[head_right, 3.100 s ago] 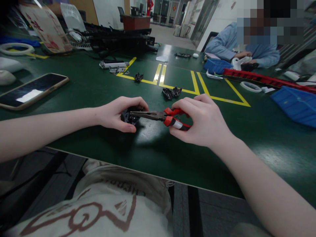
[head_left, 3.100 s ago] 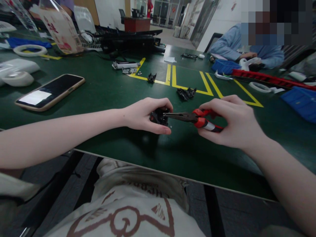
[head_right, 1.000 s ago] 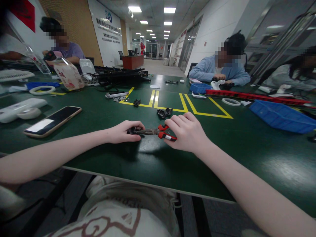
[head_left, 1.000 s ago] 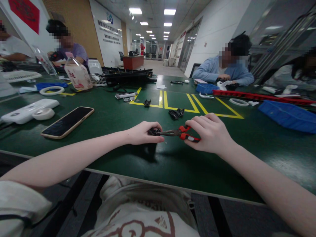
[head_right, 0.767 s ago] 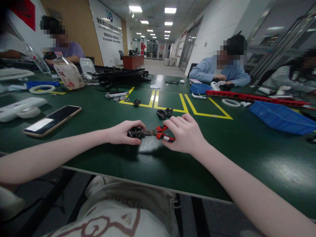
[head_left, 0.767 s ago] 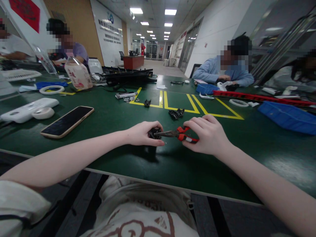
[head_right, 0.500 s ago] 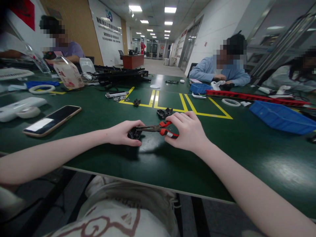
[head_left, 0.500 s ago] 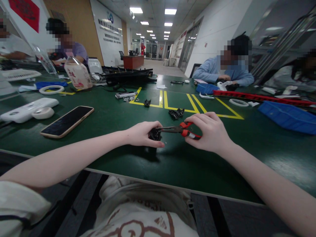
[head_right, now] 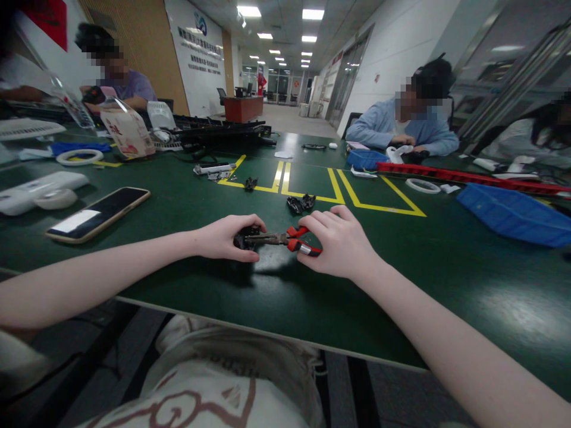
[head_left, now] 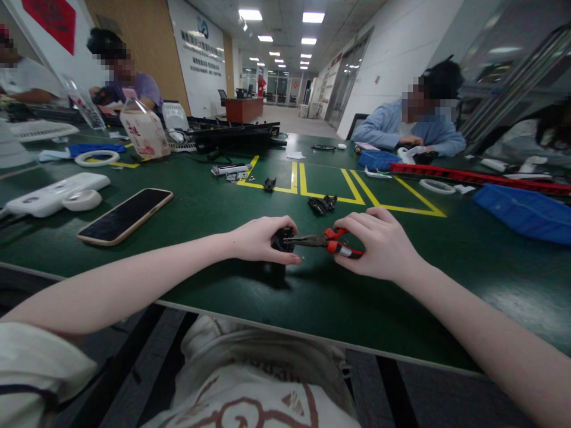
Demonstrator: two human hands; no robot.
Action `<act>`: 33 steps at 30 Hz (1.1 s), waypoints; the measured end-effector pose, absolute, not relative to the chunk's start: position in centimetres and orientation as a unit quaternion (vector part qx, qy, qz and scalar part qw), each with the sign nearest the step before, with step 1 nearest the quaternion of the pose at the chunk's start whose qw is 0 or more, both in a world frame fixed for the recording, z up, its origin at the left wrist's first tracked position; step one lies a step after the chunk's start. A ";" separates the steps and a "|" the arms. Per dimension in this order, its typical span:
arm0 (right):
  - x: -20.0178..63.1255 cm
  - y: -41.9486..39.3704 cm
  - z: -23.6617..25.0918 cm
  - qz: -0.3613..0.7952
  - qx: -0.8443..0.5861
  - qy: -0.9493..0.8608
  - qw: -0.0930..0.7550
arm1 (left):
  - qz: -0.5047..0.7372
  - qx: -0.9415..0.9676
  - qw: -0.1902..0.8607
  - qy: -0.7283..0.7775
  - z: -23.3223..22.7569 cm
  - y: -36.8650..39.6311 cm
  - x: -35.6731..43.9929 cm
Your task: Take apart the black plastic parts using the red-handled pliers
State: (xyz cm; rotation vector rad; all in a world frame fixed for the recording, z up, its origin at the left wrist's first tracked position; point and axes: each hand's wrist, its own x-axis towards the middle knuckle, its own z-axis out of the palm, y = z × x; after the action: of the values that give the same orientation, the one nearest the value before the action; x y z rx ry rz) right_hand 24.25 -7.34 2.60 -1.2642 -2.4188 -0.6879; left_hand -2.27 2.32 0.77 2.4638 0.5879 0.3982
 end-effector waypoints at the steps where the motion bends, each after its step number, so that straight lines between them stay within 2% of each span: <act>1: 24.2 -7.3 2.6 -0.247 -0.442 -0.847 0.160 | 0.149 0.921 0.285 0.219 0.8 2.4 -2.3; 8: 24.2 -7.4 2.6 -0.278 -0.424 -0.848 0.154 | 0.142 0.922 0.286 0.219 0.9 2.5 -2.3; 20: 23.7 -7.0 1.9 -0.115 -0.490 -0.846 0.173 | 0.218 0.918 0.226 0.241 0.1 2.7 -2.3; 33: 24.1 -6.2 1.1 -0.076 -0.506 -0.832 0.216 | 0.193 0.920 0.219 0.263 0.2 2.8 -2.1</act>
State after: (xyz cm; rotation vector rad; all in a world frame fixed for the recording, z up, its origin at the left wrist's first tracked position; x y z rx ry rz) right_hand 24.07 -6.19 1.13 -1.4027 -2.3058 -0.2111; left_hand -2.14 2.81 0.22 2.5449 0.7288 0.5329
